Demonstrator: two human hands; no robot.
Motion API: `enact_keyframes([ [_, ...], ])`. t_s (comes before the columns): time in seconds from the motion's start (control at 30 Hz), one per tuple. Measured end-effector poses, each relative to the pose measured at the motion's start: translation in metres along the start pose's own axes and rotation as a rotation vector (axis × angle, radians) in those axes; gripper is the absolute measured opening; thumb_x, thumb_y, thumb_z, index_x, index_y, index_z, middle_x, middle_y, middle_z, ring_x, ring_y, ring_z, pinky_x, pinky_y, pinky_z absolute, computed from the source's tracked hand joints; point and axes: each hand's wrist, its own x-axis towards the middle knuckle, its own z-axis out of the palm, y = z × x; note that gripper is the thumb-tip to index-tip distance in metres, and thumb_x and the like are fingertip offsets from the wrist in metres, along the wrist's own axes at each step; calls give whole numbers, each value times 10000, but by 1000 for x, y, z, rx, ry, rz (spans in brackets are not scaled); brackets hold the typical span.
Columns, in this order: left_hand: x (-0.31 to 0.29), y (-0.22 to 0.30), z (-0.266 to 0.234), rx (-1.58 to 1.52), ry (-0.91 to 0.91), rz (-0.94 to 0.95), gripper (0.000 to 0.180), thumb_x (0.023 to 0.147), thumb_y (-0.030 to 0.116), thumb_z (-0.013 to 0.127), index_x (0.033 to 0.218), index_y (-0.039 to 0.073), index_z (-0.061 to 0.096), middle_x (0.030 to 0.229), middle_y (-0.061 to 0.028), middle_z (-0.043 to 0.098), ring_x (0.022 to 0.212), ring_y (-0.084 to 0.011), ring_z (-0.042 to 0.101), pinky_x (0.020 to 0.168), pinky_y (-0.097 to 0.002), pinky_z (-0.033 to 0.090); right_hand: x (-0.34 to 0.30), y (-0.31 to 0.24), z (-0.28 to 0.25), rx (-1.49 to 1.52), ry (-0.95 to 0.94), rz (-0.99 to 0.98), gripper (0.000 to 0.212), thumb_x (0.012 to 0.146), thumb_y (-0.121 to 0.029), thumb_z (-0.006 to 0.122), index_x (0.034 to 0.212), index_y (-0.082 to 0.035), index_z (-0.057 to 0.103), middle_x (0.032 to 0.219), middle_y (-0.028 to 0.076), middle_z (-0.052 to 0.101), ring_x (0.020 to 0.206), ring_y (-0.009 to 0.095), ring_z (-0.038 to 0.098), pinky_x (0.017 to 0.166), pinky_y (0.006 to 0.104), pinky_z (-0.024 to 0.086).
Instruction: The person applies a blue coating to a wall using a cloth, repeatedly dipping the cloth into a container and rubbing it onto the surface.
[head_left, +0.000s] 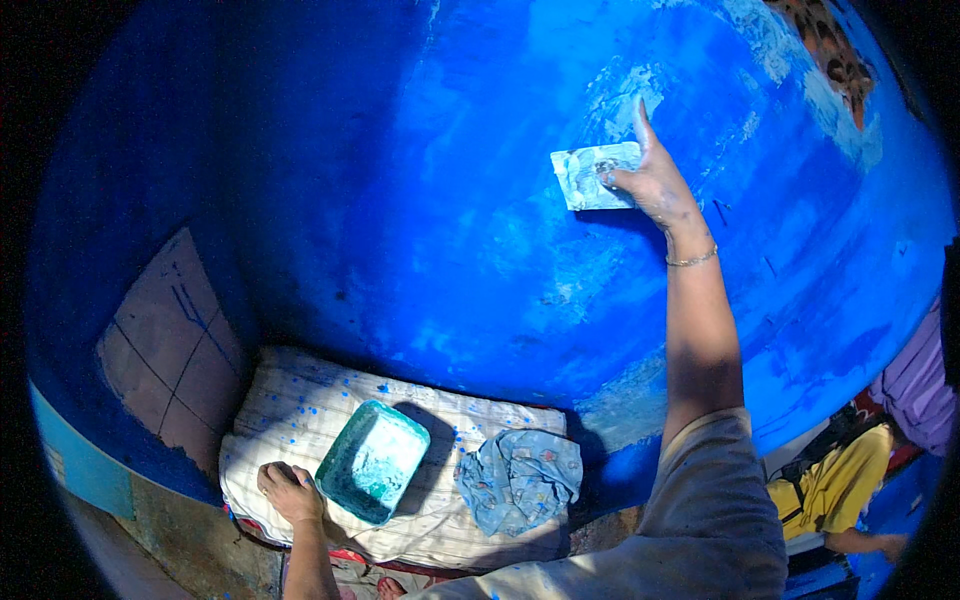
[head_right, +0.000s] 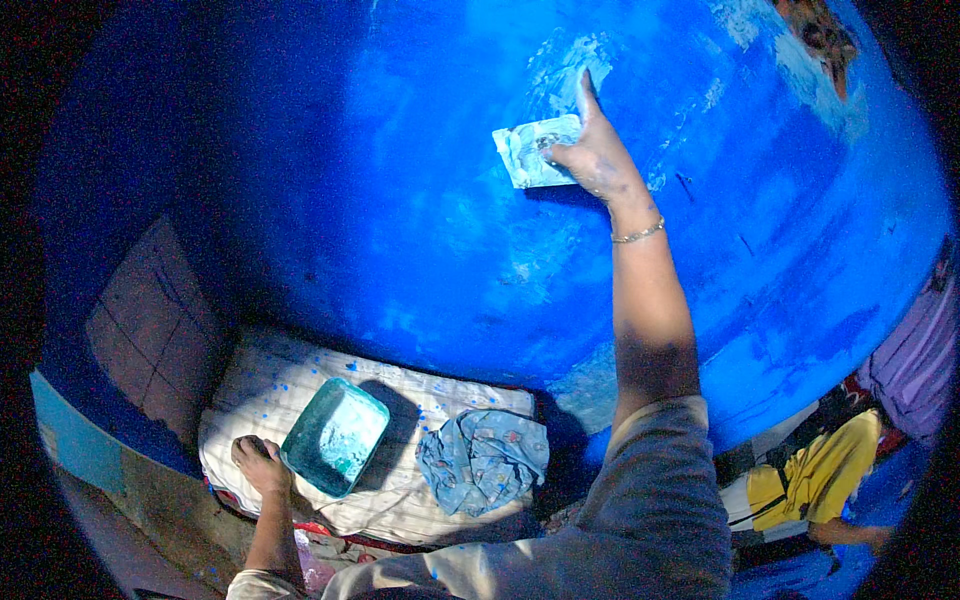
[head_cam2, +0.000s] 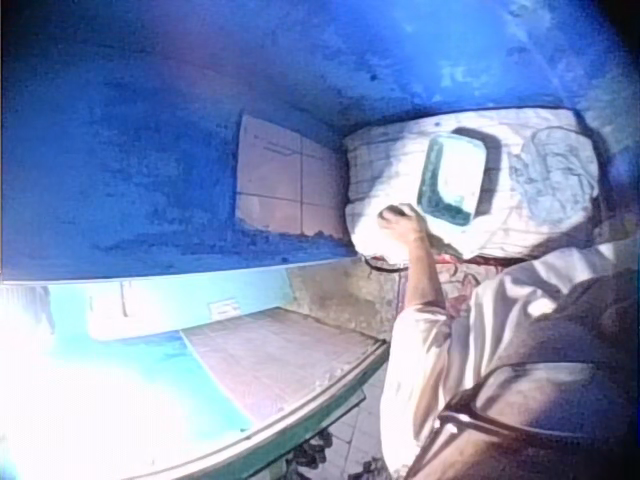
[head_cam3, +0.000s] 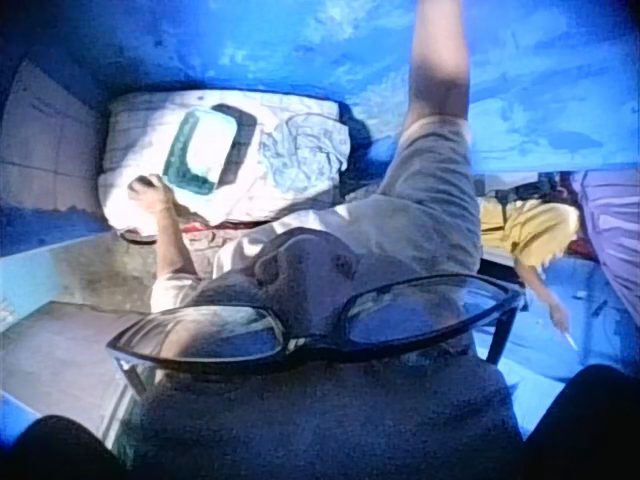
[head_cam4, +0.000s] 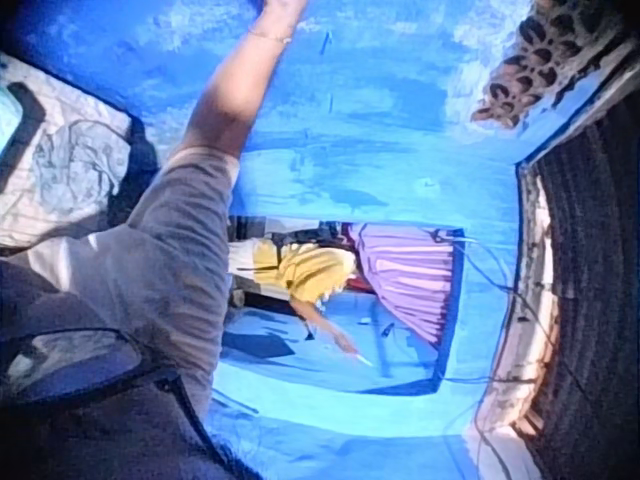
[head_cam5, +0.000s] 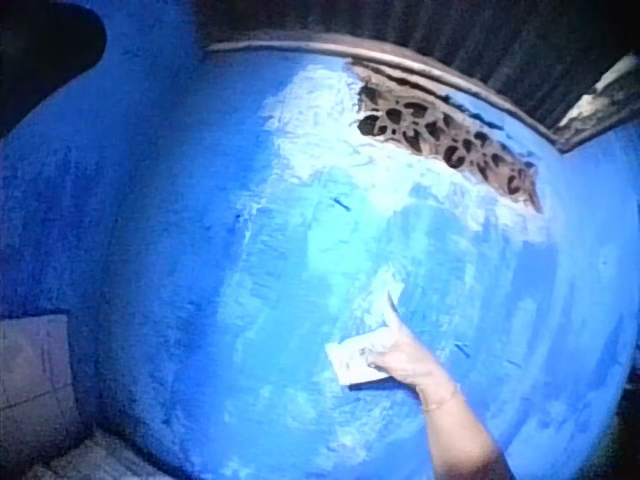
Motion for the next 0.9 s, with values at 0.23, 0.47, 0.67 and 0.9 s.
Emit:
enact_keyframes([
  [0.23,-2,-6,7,54,14,-1,337,817,233,514,1026,-29,477,1171,-241,453,1102,-410,424,930,-490,366,-3,-1,16,-311,-67,-7,993,670,69,627,1469,-20,45,1443,236,304,1112,196,509,925,270,415],
  [0.47,-2,1,3,13,7,-6,352,810,229,522,1043,-29,471,1174,-242,451,1110,-409,416,944,-488,354,-18,-4,19,-419,-47,3,1027,665,-2,657,1463,-24,11,1428,305,288,1308,329,353,1048,313,322],
  [0.67,-1,1,-1,12,-23,-28,349,808,212,537,1052,-27,471,1189,-241,446,1112,-404,415,939,-483,357,-11,-9,18,-360,-75,26,1042,657,-33,664,1455,-6,-6,1406,330,305,1302,379,361,1053,322,322],
  [0.9,0,5,-4,-8,-26,-40,352,810,221,551,1052,-25,475,1184,-234,449,1110,-406,415,933,-480,365,-17,-8,37,-118,-150,119,955,667,-7,655,1437,51,93,1291,274,468,1130,320,527,983,326,402],
])
